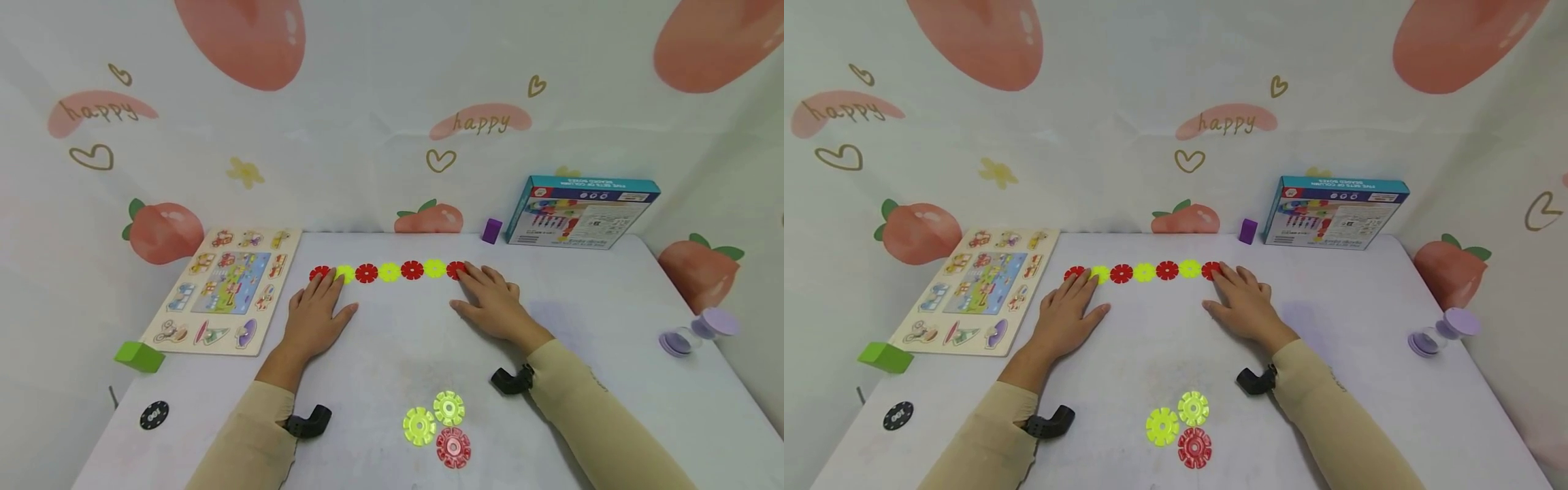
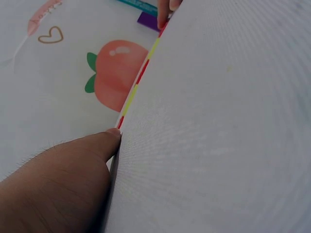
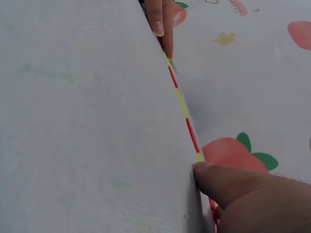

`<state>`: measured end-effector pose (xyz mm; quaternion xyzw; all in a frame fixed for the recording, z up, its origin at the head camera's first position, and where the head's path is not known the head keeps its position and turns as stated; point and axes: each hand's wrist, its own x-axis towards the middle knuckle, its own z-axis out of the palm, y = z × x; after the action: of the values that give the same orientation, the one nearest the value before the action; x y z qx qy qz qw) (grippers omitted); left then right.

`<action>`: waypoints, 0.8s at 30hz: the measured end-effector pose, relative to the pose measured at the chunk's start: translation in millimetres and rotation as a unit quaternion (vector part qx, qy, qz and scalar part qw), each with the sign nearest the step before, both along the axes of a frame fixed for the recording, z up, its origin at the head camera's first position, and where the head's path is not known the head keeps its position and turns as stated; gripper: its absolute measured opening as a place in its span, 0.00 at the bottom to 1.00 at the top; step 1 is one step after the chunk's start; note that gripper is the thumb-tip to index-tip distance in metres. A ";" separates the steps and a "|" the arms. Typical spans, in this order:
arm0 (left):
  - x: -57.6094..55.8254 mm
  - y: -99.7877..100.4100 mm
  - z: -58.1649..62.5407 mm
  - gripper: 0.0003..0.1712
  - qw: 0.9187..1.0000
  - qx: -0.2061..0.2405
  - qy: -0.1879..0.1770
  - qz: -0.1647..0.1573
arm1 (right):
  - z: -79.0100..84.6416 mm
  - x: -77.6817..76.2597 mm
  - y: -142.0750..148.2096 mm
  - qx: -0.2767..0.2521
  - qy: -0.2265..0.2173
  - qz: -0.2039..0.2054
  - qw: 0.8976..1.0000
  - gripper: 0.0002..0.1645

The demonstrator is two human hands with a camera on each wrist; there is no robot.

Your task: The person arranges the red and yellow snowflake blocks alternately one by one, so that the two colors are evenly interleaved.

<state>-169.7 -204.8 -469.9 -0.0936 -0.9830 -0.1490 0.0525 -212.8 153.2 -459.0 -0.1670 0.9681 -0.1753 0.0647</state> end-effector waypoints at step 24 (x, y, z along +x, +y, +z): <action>1.5 1.5 4.5 0.42 1.000 0.005 -0.010 0.001 | 4.3 20.4 10.0 -0.285 -0.026 0.001 0.958 0.38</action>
<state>-168.2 -203.3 -465.4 -0.0910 -0.9828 -0.1550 0.0429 -192.4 163.2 -454.7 -0.1745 0.8759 -0.4480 0.0396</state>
